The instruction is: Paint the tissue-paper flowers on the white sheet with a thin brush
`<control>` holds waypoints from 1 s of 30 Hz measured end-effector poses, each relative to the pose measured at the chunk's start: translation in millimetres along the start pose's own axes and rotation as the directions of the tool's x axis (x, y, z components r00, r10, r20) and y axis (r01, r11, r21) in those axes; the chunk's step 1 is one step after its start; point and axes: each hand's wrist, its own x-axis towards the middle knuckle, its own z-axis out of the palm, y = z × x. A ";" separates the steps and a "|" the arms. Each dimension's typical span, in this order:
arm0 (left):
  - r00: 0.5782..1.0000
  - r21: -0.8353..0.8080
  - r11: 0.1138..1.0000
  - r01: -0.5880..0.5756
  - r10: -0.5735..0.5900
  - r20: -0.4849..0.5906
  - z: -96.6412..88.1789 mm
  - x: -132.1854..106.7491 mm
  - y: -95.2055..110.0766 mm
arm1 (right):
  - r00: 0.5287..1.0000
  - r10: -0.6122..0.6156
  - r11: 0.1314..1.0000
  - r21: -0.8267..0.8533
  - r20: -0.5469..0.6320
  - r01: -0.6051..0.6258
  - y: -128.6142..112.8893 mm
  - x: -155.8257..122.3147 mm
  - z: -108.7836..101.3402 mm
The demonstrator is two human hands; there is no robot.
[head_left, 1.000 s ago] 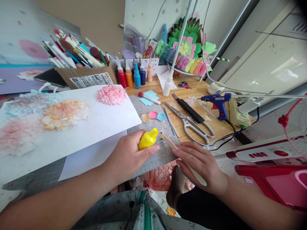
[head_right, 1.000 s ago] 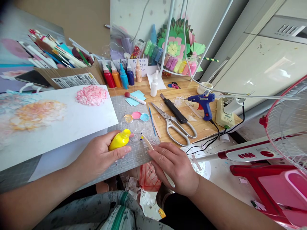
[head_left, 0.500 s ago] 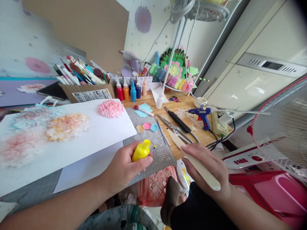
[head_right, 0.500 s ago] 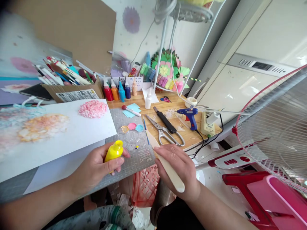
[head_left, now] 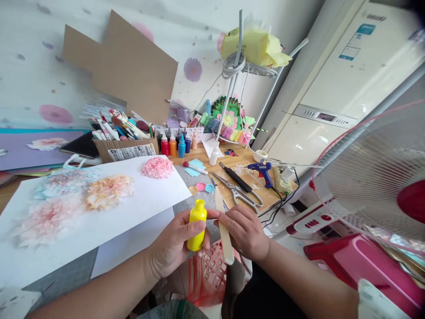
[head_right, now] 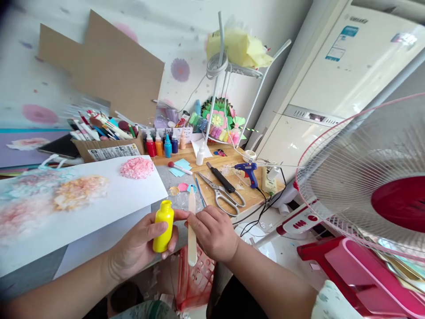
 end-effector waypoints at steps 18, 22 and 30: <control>0.998 0.003 0.999 -0.053 0.053 -0.017 1.2 3.6 7.5 | 0.976 0.219 0.911 0.353 0.023 -0.213 5.1 11.8 2.6; 1.000 0.027 1.000 -0.012 0.012 -0.011 2.3 3.2 8.2 | 0.962 0.265 0.890 0.368 0.063 -0.269 5.2 13.4 -0.9; 0.999 0.079 0.997 0.024 -0.021 -0.034 1.4 4.5 7.4 | 0.952 0.274 0.867 0.392 0.136 -0.306 11.2 6.4 1.8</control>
